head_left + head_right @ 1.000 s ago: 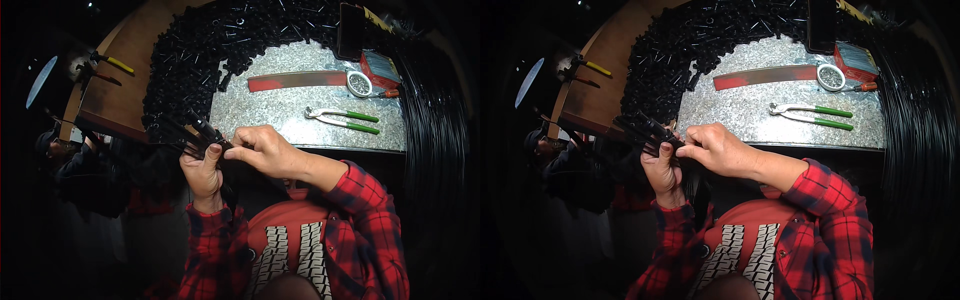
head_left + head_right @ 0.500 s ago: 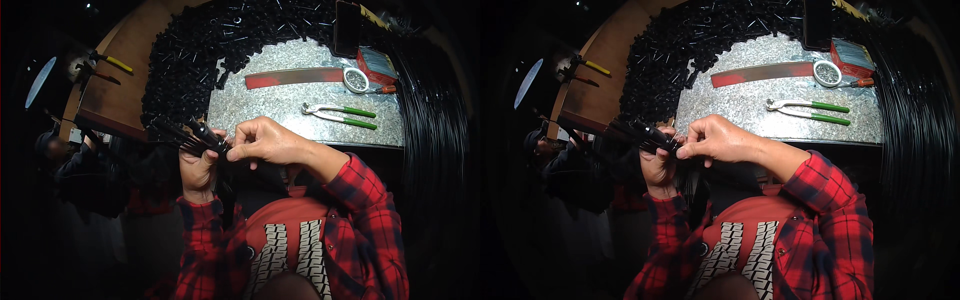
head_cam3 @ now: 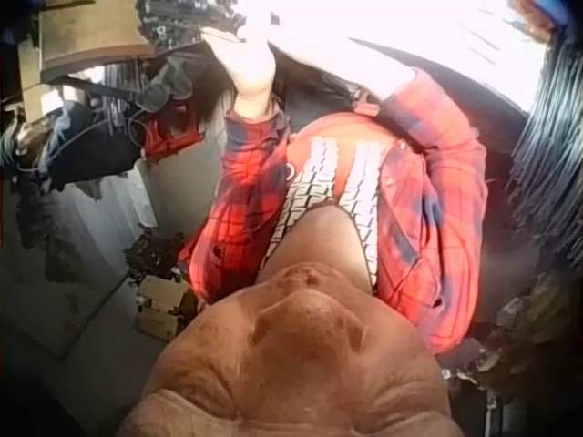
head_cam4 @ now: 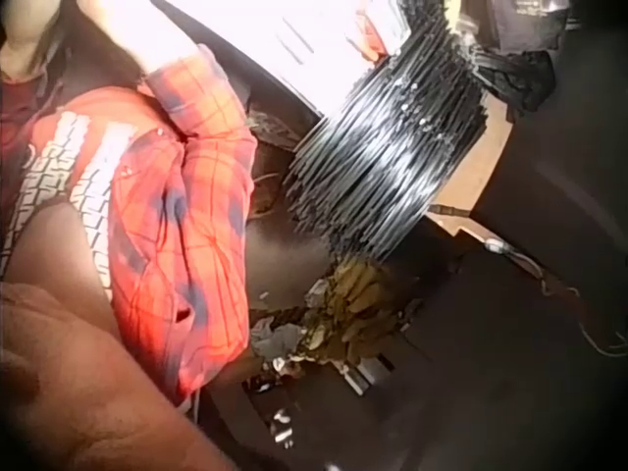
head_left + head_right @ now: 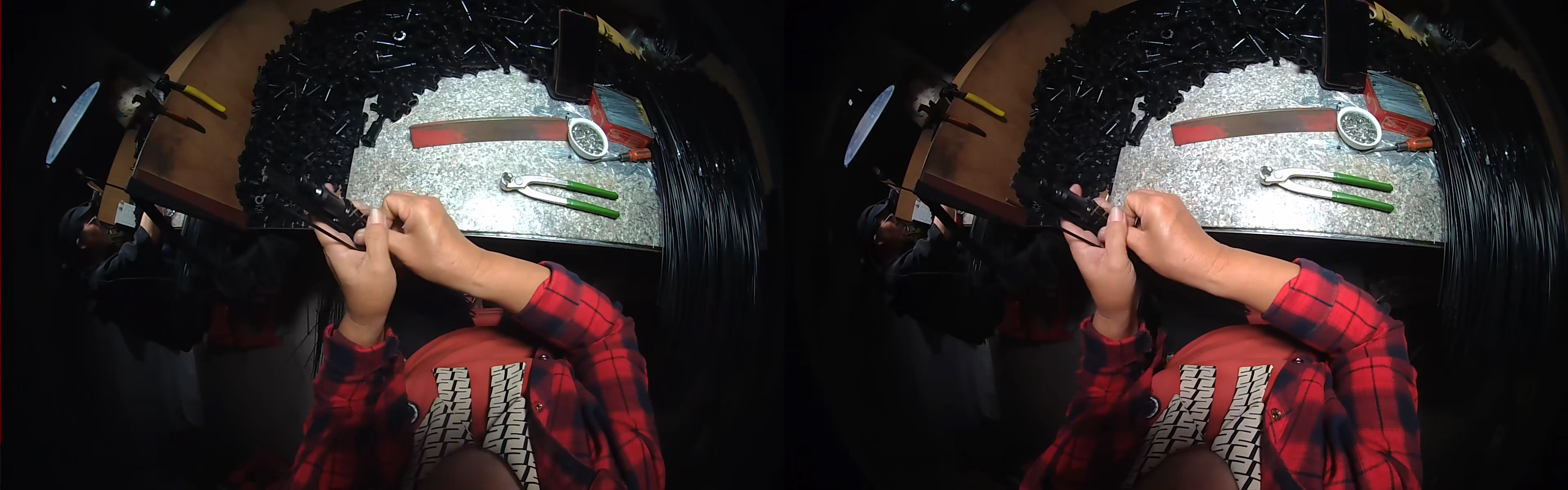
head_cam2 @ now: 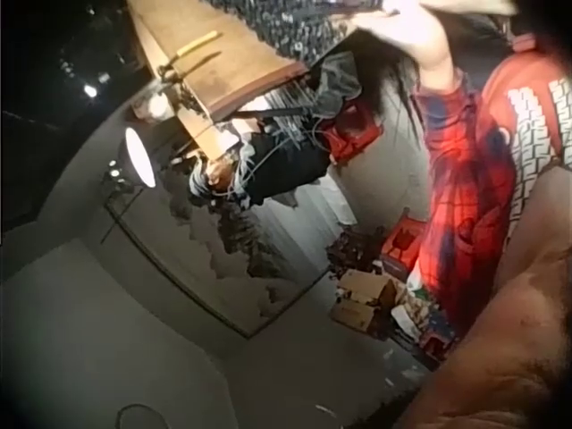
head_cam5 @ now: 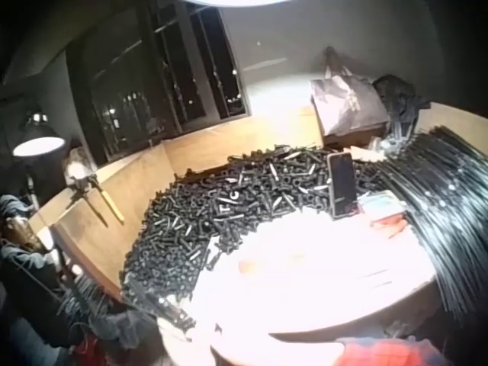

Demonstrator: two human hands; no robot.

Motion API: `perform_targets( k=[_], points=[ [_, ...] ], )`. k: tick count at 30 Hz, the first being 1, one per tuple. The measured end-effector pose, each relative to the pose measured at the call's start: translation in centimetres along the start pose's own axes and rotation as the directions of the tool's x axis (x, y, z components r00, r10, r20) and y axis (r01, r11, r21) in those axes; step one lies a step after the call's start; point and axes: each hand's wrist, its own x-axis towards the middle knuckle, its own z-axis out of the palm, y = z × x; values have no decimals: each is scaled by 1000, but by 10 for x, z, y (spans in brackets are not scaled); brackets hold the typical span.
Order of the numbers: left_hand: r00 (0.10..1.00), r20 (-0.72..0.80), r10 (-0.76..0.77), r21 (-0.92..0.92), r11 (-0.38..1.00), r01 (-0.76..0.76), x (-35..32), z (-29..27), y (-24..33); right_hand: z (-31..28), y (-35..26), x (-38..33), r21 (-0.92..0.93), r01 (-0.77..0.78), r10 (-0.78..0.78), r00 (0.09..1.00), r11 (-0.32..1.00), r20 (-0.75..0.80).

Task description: Assembling bundles of black plastic tubes into circular plastic connectors using pliers.

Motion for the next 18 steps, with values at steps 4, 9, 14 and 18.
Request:
perform_targets(
  k=[4, 9, 14, 18],
  points=[
    [999, 50, 2, 45, 999, -4, 3, -17, -1, 1, 0, -7, -38, 101, -100, 994, 994, 31],
    [984, 164, -74, 8, 997, 74, 7, -26, 3, -3, 6, -11, 41, 9, -13, 994, 999, 110],
    [970, 239, -43, -41, 998, 54, 12, -31, 0, -8, 5, -6, 103, -165, 145, 972, 981, 183],
    [973, 227, -47, -65, 996, 63, 11, -31, -3, -10, 8, -3, 193, -351, 300, 921, 916, 250]
  ],
)
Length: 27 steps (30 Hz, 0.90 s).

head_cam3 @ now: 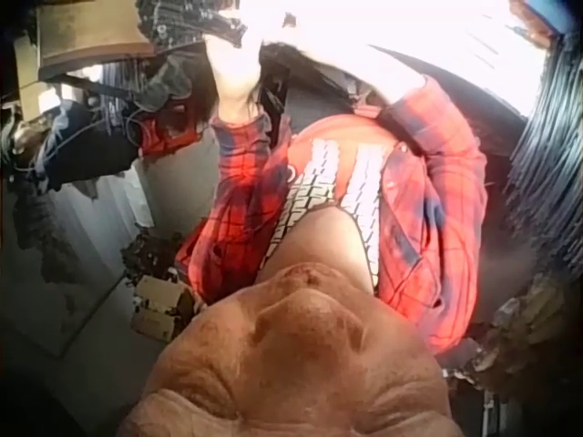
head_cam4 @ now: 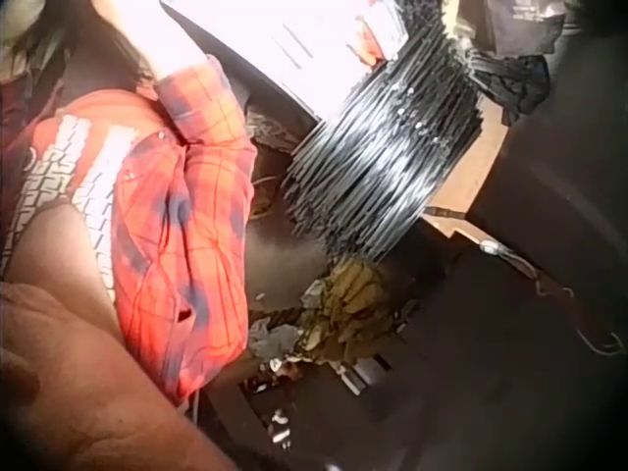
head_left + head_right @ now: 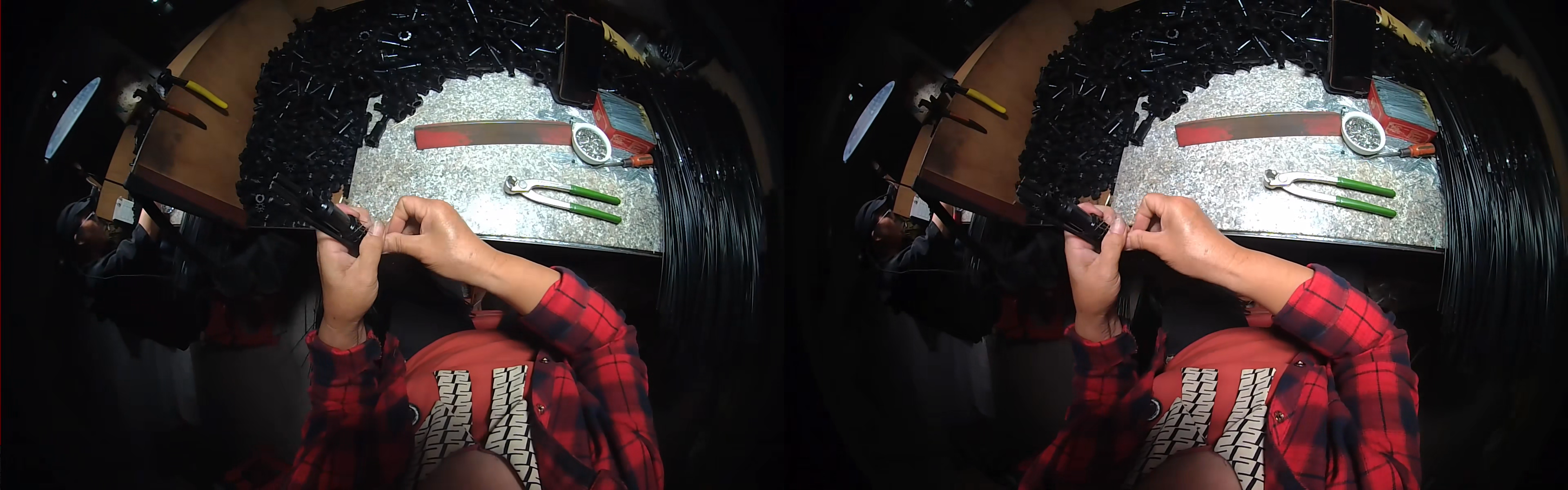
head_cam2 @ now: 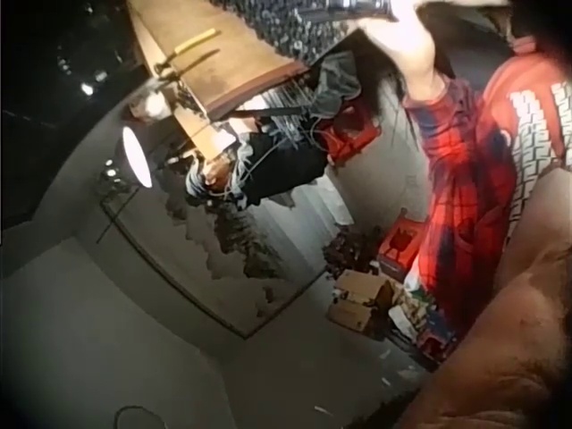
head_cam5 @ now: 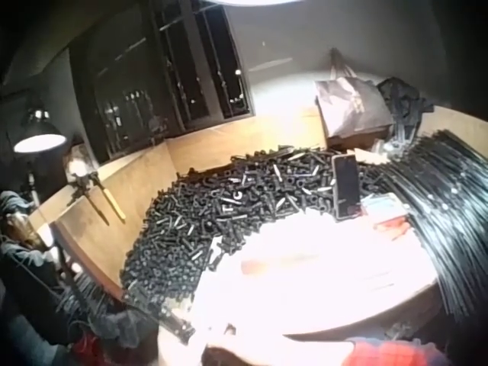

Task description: Assembling bundles of black plastic tubes into circular plastic connectors using pliers.

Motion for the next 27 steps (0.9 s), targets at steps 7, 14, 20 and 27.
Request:
perform_targets(
  k=[7, 14, 20, 27],
  points=[
    [999, -10, 54, 27, 998, -53, -4, -1, -8, -6, -6, 2, -17, -73, 74, 995, 997, 67],
    [989, 65, 131, 63, 989, -136, -4, 11, -18, -18, 1, -13, -8, 61, -60, 997, 998, 40],
    [992, 59, 108, -28, 994, -107, -5, 16, -25, -93, -11, -57, -572, 168, -212, 977, 803, -10],
    [997, 15, 70, -77, 995, -68, 2, 21, -21, -180, -9, -103, -986, -76, -211, 972, 147, -106]
  ],
)
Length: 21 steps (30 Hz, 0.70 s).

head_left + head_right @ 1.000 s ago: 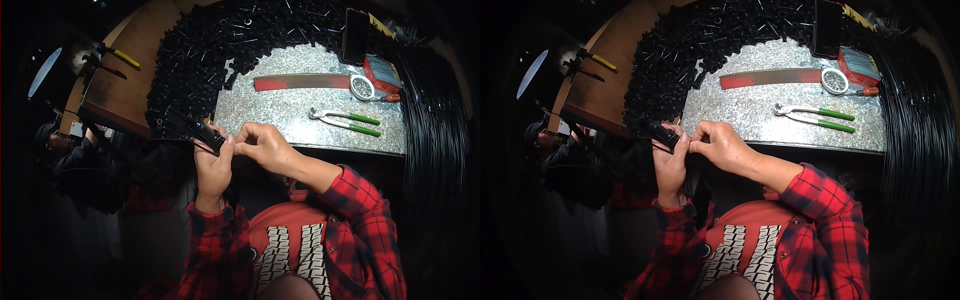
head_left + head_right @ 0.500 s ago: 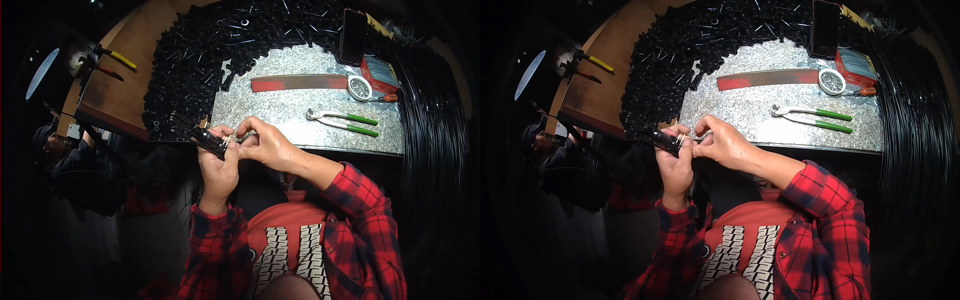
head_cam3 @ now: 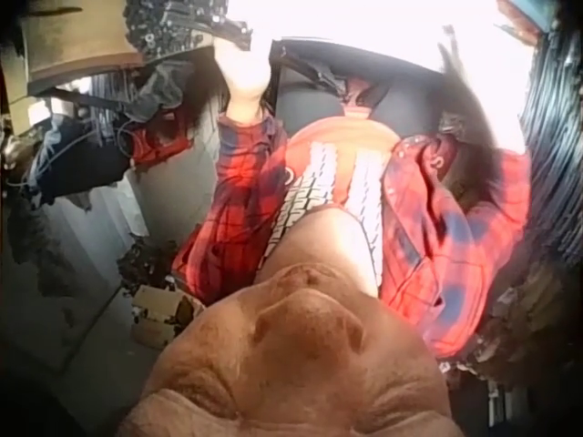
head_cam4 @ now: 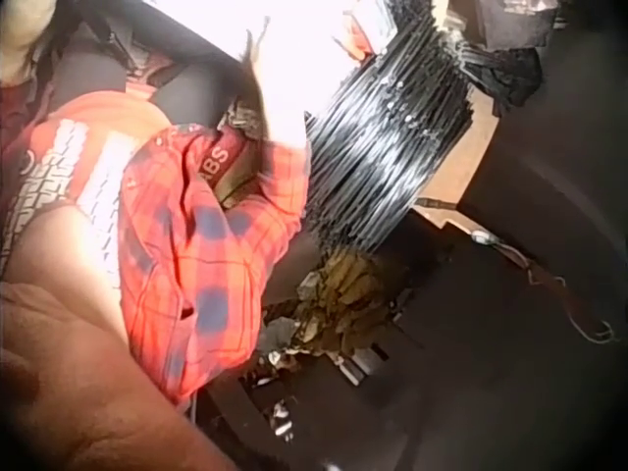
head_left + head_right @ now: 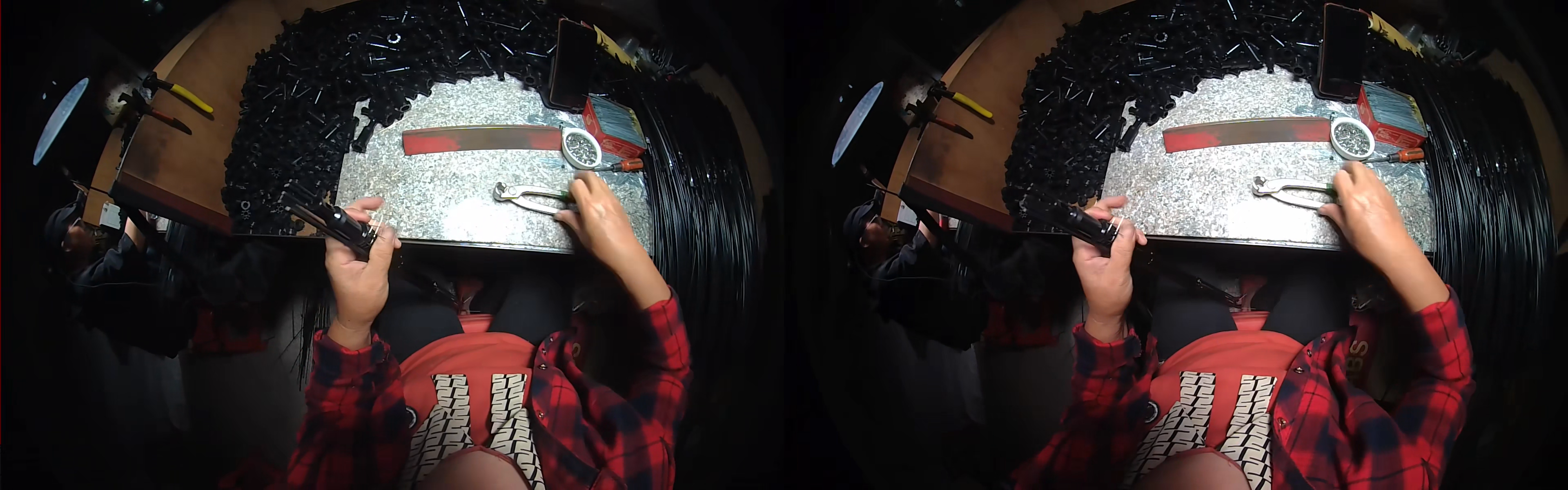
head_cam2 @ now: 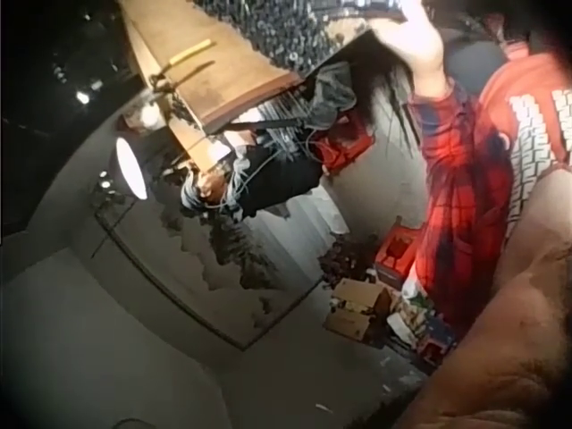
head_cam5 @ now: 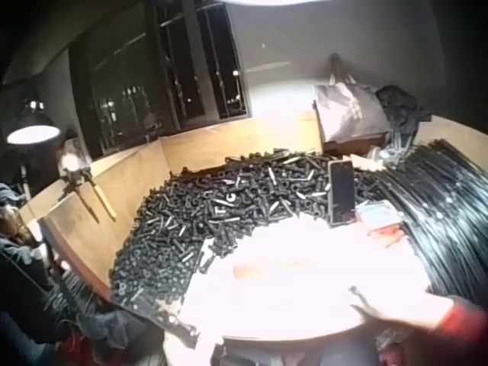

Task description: Assembling bundles of black plastic tubes into circular plastic connectors using pliers.

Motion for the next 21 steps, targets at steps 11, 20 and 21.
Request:
perform_targets(
  k=[11, 20, 21],
  points=[
    [993, 121, -7, -404, 913, 56, -1, 5, 2, -4, 2, -19, -83, 45, -47, 999, 996, -17],
    [976, 214, -35, -241, 967, 87, -14, 27, 7, 4, -34, -32, 802, -221, 302, 952, 555, 53],
    [978, 205, -43, -158, 984, 77, -14, 29, 6, 5, -44, -31, 895, -164, 310, 950, 416, 30]
  ],
)
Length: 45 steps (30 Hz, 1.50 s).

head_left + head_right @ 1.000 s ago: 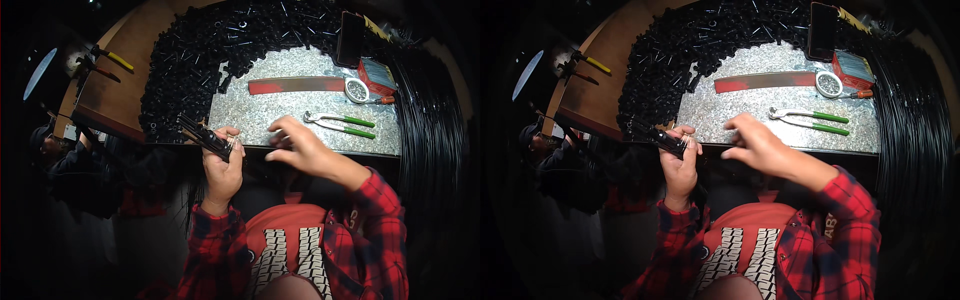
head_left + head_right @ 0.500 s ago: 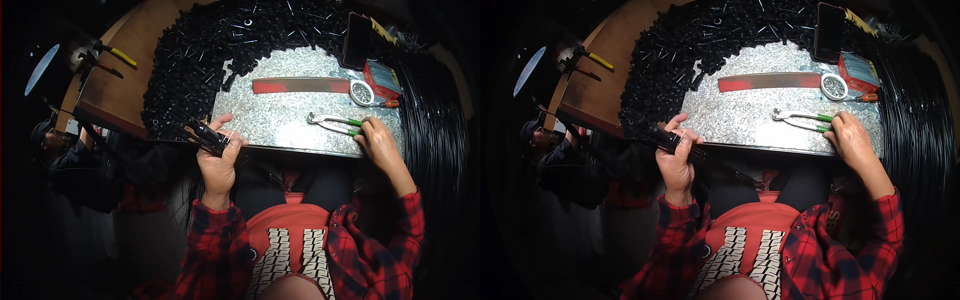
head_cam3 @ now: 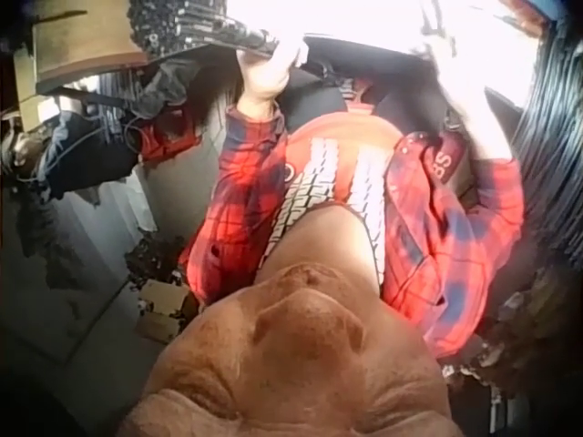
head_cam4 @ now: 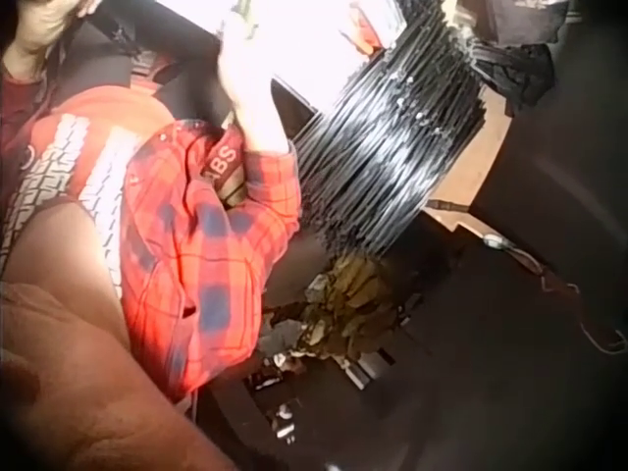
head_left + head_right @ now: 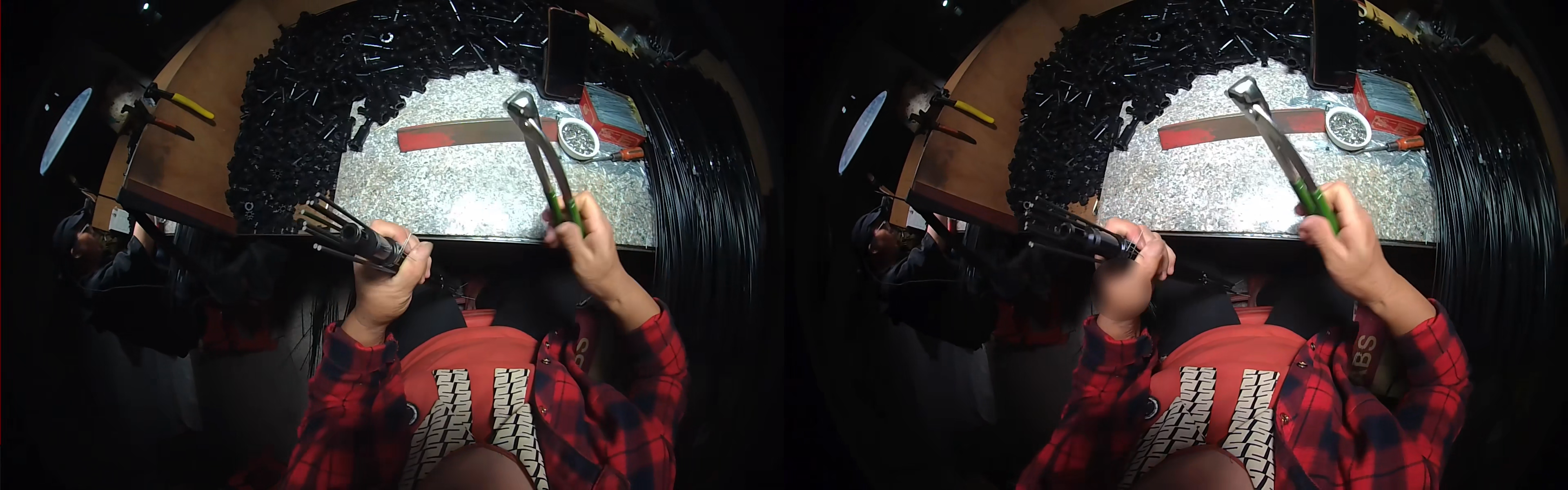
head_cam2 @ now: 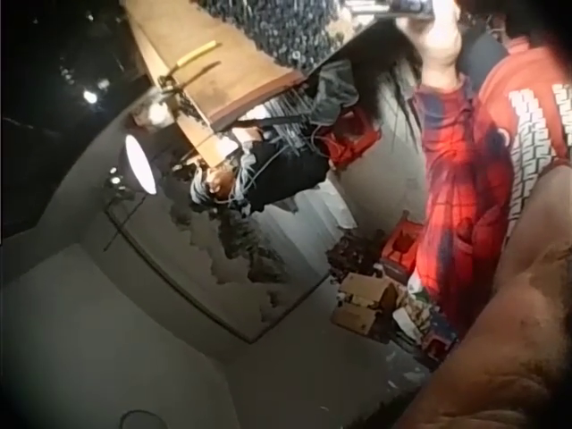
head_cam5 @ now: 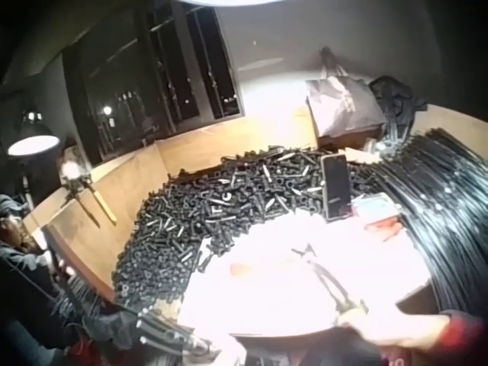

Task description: Assembling bundles of black plastic tubes into circular plastic connectors using pliers.

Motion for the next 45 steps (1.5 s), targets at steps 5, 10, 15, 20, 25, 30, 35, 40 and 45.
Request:
perform_targets(
  k=[5, 10, 15, 20, 25, 30, 35, 40, 45],
  points=[
    [1000, -23, 16, 74, 997, -14, -4, -3, -6, 12, -14, 4, -386, 78, -27, 990, 919, 136],
    [997, -1, 83, -31, 996, -83, 0, 0, -14, 0, -33, 15, -542, 466, -387, 885, 700, 261],
    [994, 33, 107, 31, 994, -108, -4, -1, -7, 3, -55, 30, -756, 567, -583, 751, 327, 311],
    [996, 26, -91, -57, 994, 92, -6, -8, -8, 10, -62, 34, -842, 532, -639, 679, 87, 363],
    [995, 31, -94, -144, 985, 98, -4, -11, -10, 19, -63, 33, -818, 574, -658, 626, 27, 418],
    [997, -28, -73, -101, 992, 70, -3, -5, -15, 22, -67, 30, -810, 586, -651, 609, -16, 453],
    [997, -60, -38, 13, 999, 39, -5, -22, -24, 22, -73, 18, -692, 687, -445, 703, 222, 555],
    [982, 33, -184, -138, 973, 187, -4, -21, -17, 20, -75, 11, -603, 613, -225, 772, 510, 595],
    [983, 110, -147, -96, 983, 158, -1, -24, -15, 21, -59, 13, -139, -160, 205, 564, 977, 800]
  ],
)
